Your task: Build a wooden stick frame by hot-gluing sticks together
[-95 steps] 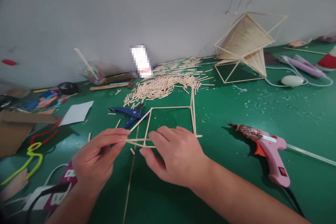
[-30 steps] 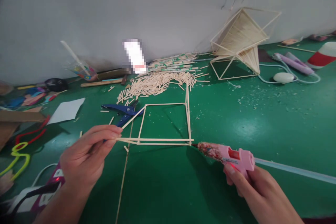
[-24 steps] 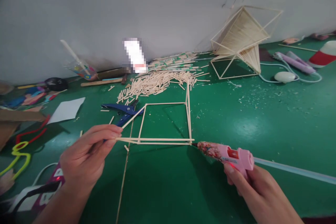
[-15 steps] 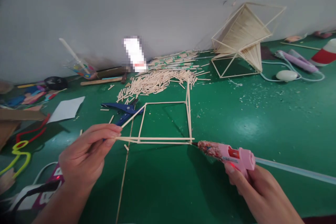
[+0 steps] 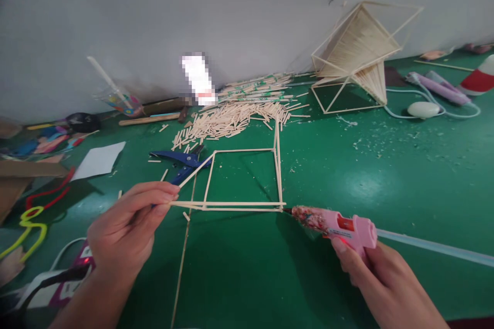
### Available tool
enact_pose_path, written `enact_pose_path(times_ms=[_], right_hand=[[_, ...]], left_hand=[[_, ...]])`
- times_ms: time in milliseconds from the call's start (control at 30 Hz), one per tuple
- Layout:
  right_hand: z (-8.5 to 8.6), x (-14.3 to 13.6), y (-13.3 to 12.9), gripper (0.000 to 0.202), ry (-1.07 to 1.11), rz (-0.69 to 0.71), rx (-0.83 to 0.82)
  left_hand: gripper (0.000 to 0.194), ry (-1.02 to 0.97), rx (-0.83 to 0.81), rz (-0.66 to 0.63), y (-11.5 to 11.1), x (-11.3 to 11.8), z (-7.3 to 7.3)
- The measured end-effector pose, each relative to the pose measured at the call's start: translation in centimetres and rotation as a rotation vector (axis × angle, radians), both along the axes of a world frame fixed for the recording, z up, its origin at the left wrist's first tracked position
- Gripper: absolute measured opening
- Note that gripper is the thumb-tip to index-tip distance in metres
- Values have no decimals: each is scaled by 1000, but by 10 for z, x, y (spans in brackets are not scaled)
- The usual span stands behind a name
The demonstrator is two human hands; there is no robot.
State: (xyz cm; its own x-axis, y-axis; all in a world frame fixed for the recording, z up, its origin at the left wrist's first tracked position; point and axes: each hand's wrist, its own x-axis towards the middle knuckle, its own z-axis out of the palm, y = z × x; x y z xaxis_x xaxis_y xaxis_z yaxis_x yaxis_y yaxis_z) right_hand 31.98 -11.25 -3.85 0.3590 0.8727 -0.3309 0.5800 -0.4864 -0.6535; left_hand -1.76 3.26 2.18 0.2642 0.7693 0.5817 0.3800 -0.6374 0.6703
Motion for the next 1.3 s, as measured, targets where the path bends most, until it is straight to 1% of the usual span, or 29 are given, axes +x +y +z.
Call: enact_pose_path(times_ms=[133,300,400,533,667,800,967,1033,1167,1300], right_hand=[[1,0,1,58,34,-44,11],[2,-1,1,57,162,-144,55],[4,-2,0,54,227,-154,51],[7,-2,0,56,225,-158,60],[0,2,-4,54,227,-129,27],[-8,5,-7,56,222,-212,-1],[1,-1,-3,61,248,-245,-6],[4,-1,-1,62,223,-230,1],[1,4,-1,55,170,-98,34],[0,5,-1,52,140,-41,19]], left_hand=[[23,0,1,-5,1,-2,-1],[23,21,11,-11,1,-3,-1],[23,26,16,-25,1,-3,-1],[22,37,30,-20,0,-3,-1],[22,72,30,-17,0,-5,-2],[25,67,45,-53,2,-5,-3],[24,54,41,-68,4,-4,-3],[23,61,48,-66,4,-4,-3],[22,68,46,-51,3,-4,-4],[21,90,51,-37,3,-4,-4]])
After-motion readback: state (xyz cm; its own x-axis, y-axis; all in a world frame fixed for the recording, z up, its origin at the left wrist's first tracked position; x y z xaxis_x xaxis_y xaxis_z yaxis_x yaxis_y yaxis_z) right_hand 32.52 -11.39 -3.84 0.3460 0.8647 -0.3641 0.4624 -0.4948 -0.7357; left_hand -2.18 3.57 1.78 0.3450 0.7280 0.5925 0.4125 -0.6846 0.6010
